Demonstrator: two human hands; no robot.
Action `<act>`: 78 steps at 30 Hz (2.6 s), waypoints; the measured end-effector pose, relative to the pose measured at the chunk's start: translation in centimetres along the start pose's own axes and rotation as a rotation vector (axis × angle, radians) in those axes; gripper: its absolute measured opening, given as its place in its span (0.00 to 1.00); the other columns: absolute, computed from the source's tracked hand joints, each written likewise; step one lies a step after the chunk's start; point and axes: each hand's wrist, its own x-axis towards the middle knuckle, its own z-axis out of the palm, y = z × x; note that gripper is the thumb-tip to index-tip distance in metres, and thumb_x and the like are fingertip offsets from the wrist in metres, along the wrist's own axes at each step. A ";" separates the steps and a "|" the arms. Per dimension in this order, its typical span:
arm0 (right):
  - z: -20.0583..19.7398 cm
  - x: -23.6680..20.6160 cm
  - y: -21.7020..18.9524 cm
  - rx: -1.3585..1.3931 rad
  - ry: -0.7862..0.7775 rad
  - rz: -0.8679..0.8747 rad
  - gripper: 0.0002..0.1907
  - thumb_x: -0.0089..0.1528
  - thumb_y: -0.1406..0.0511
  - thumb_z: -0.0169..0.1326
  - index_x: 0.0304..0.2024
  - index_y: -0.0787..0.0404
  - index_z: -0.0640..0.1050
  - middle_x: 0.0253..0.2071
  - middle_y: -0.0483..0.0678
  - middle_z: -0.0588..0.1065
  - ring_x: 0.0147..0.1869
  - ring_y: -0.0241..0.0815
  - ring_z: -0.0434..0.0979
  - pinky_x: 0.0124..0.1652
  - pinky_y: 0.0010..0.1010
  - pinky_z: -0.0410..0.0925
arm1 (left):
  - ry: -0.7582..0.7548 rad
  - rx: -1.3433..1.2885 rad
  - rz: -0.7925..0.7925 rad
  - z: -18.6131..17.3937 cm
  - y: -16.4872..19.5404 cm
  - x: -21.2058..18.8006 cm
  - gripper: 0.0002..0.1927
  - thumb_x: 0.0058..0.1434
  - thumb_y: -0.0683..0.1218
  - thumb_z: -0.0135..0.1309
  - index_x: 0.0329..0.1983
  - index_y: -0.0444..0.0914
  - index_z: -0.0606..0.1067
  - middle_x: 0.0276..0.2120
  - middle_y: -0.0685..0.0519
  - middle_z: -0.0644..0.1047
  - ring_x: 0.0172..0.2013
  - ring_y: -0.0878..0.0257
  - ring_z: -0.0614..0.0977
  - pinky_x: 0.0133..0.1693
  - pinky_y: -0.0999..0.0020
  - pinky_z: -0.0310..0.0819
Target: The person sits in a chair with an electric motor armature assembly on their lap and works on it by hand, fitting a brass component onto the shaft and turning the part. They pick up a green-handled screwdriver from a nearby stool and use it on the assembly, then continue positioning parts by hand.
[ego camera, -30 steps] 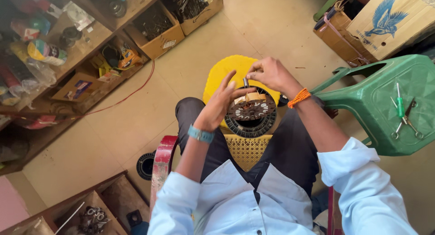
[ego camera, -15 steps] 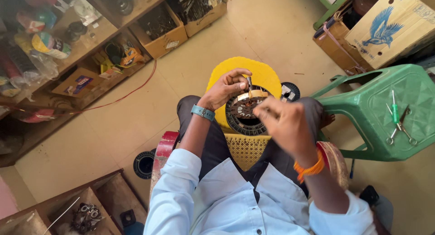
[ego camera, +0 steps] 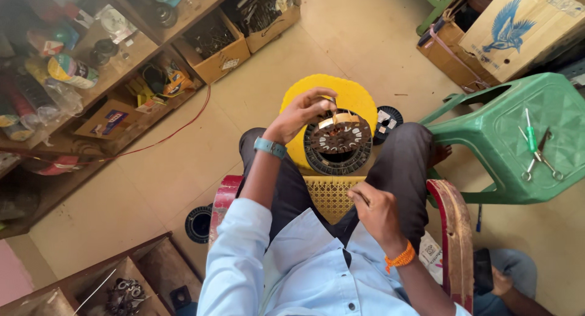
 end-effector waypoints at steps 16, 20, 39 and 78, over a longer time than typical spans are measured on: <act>-10.9 5.0 0.5 0.249 0.082 0.131 0.07 0.62 0.69 0.60 0.40 0.68 0.83 0.35 0.40 0.81 0.38 0.25 0.77 0.40 0.20 0.70 | 0.578 0.801 0.411 9.1 -2.3 -4.5 0.17 0.54 0.44 0.67 0.45 0.35 0.77 0.39 0.47 0.80 0.42 0.53 0.81 0.46 0.60 0.75; -11.1 12.3 -2.5 0.128 0.052 -0.051 0.07 0.65 0.69 0.61 0.40 0.69 0.82 0.33 0.45 0.80 0.36 0.27 0.75 0.37 0.22 0.68 | 0.573 0.829 0.433 8.5 -2.8 -4.4 0.16 0.54 0.43 0.67 0.43 0.34 0.77 0.38 0.46 0.79 0.42 0.51 0.81 0.45 0.59 0.74; 2.1 26.0 6.7 -0.340 -0.302 -0.039 0.11 0.58 0.59 0.64 0.39 0.56 0.87 0.35 0.56 0.82 0.39 0.53 0.83 0.44 0.39 0.72 | 0.275 0.455 0.213 8.0 -0.9 -5.4 0.27 0.56 0.40 0.65 0.60 0.34 0.72 0.49 0.48 0.81 0.52 0.62 0.81 0.55 0.68 0.74; 0.7 0.0 2.0 -0.045 0.082 0.027 0.08 0.62 0.71 0.56 0.42 0.67 0.83 0.38 0.55 0.83 0.38 0.43 0.87 0.36 0.30 0.75 | 0.066 0.195 0.205 2.9 0.6 -2.6 0.28 0.64 0.48 0.60 0.67 0.40 0.69 0.57 0.51 0.78 0.54 0.64 0.79 0.55 0.67 0.76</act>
